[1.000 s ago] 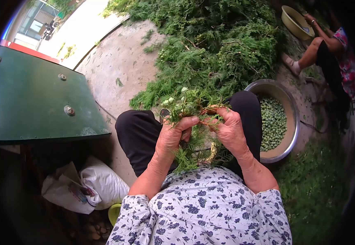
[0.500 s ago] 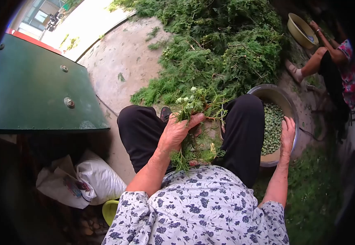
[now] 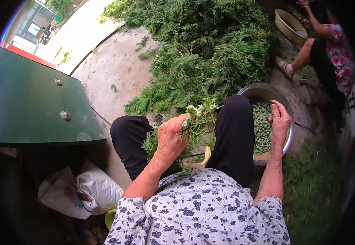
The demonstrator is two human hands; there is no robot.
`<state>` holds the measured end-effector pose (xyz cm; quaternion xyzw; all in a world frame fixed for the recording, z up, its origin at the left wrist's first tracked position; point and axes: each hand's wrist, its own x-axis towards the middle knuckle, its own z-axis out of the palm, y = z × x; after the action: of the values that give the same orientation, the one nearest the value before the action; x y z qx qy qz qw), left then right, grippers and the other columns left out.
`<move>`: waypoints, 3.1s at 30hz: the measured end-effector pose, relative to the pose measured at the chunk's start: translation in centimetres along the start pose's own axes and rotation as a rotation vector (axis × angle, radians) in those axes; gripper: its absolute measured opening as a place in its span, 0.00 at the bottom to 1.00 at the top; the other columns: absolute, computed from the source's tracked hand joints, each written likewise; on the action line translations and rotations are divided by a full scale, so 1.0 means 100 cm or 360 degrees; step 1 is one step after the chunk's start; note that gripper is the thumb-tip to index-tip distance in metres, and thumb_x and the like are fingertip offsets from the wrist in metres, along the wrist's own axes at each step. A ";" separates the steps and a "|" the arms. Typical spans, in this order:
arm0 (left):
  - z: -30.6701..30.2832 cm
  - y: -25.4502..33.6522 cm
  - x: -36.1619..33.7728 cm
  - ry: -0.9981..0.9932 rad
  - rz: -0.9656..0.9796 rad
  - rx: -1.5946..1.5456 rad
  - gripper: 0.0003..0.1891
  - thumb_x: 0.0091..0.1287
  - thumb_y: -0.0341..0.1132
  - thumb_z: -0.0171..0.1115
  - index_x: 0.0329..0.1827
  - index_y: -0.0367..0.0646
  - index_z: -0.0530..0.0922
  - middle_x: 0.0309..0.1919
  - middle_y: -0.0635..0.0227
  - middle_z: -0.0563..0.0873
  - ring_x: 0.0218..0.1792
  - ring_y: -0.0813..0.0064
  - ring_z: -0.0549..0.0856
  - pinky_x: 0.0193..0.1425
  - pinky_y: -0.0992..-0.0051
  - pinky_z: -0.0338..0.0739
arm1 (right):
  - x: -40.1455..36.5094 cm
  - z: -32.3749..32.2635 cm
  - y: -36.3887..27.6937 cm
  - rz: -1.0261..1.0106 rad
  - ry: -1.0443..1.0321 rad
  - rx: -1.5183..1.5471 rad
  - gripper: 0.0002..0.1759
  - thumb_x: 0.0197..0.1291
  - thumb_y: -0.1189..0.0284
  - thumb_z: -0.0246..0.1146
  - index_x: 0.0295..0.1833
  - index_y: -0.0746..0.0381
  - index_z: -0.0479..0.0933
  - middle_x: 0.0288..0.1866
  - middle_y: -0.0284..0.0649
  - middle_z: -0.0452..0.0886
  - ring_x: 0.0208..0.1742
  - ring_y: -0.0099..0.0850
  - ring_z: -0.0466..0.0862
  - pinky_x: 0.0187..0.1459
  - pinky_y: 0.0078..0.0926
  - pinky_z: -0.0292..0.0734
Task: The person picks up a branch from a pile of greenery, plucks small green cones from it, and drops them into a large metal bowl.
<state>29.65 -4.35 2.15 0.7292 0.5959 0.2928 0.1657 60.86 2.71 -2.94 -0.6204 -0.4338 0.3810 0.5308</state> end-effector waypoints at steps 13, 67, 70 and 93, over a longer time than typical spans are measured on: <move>0.008 0.023 0.003 0.0017 0.0193 0.0300 0.14 0.45 0.23 0.58 0.37 0.40 0.72 0.24 0.61 0.78 0.30 0.59 0.80 0.32 0.63 0.72 | -0.073 0.104 -0.060 -0.0191 -0.0474 0.0255 0.12 0.59 0.67 0.64 0.35 0.65 0.74 0.24 0.30 0.74 0.23 0.19 0.70 0.26 0.16 0.66; -0.002 -0.001 -0.005 0.0157 0.0364 0.0915 0.16 0.49 0.32 0.57 0.41 0.37 0.76 0.19 0.70 0.71 0.23 0.71 0.74 0.26 0.71 0.65 | -0.089 0.114 -0.071 -0.0172 -0.1139 0.0144 0.16 0.53 0.69 0.67 0.46 0.66 0.78 0.30 0.34 0.76 0.29 0.20 0.74 0.30 0.19 0.70; 0.000 0.001 -0.005 0.0138 0.0346 0.0919 0.15 0.49 0.32 0.57 0.41 0.37 0.76 0.19 0.70 0.71 0.23 0.71 0.75 0.26 0.71 0.65 | -0.093 0.119 -0.070 -0.0426 -0.1134 -0.0116 0.17 0.51 0.70 0.68 0.45 0.66 0.78 0.31 0.38 0.76 0.31 0.25 0.75 0.35 0.21 0.72; 0.007 0.015 0.004 0.0144 0.0306 0.0671 0.14 0.46 0.27 0.57 0.38 0.42 0.76 0.19 0.68 0.73 0.24 0.67 0.76 0.27 0.69 0.68 | -0.088 0.103 -0.058 0.0889 -0.1188 0.1092 0.08 0.60 0.77 0.59 0.44 0.68 0.76 0.27 0.32 0.74 0.26 0.17 0.72 0.22 0.13 0.66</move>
<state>31.30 -4.29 2.61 0.7871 0.5786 0.2087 -0.0457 47.53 -1.81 1.42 -0.3274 -0.2631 0.8184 0.3920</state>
